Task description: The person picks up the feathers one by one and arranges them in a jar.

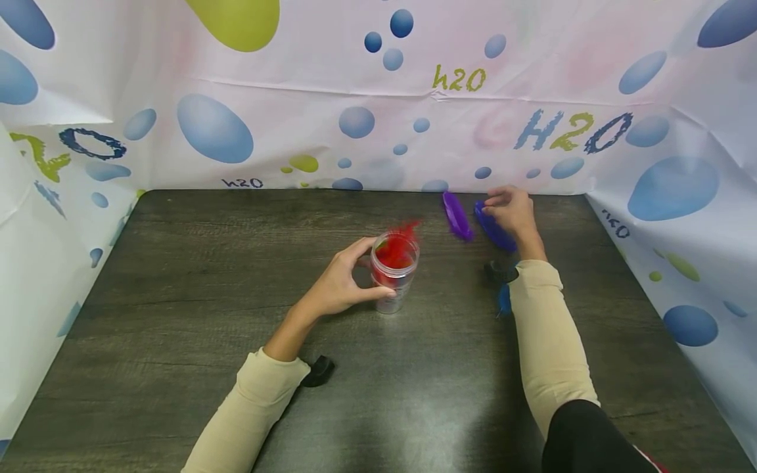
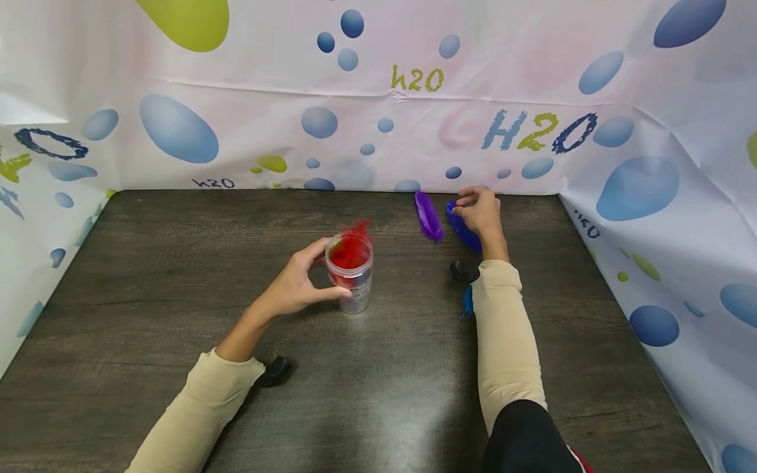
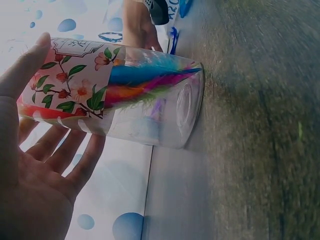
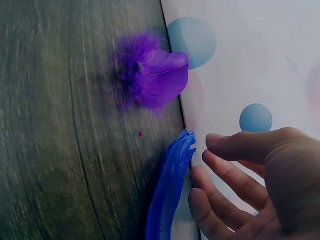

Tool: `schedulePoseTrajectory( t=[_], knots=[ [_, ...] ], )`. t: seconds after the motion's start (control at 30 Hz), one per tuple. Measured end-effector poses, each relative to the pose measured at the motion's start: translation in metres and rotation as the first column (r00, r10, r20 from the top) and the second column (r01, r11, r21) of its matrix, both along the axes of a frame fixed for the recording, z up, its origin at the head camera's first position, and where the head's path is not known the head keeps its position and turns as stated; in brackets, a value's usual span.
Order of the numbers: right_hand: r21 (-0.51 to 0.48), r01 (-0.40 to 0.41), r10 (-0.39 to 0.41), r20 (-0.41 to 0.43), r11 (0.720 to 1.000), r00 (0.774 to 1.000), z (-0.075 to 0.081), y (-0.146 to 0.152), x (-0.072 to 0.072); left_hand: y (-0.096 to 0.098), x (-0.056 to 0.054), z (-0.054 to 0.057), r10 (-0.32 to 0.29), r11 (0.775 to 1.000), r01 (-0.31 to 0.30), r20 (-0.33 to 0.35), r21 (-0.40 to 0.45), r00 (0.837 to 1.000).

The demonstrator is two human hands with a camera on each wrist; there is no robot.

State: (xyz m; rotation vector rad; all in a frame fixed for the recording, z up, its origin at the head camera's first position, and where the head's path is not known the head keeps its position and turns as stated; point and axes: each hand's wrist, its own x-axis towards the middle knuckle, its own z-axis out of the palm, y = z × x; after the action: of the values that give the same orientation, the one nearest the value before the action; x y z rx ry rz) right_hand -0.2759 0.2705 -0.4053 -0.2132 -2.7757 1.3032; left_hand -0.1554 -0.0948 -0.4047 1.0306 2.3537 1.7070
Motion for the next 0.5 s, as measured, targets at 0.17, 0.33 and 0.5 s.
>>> schedulePoseTrajectory(
  t=[0.17,0.33,0.5],
  knots=[
    [0.036,-0.001,0.001,0.02,0.999,1.0,-0.0023,0.0,-0.0027,-0.001,-0.0011,-0.0013,-0.013,1.0,0.013,0.003,0.01,1.0],
    [0.079,-0.014,0.009,0.054,0.997,0.999,-0.0038,0.0003,-0.0042,-0.0014,-0.0018,-0.0025,-0.023,1.0,0.023,0.001,0.021,1.0],
    [0.136,-0.032,0.022,0.077,0.99,0.997,-0.0052,-0.0011,-0.0057,-0.0012,-0.0015,-0.0021,-0.013,1.0,0.013,0.0,0.007,1.0]
  ],
)
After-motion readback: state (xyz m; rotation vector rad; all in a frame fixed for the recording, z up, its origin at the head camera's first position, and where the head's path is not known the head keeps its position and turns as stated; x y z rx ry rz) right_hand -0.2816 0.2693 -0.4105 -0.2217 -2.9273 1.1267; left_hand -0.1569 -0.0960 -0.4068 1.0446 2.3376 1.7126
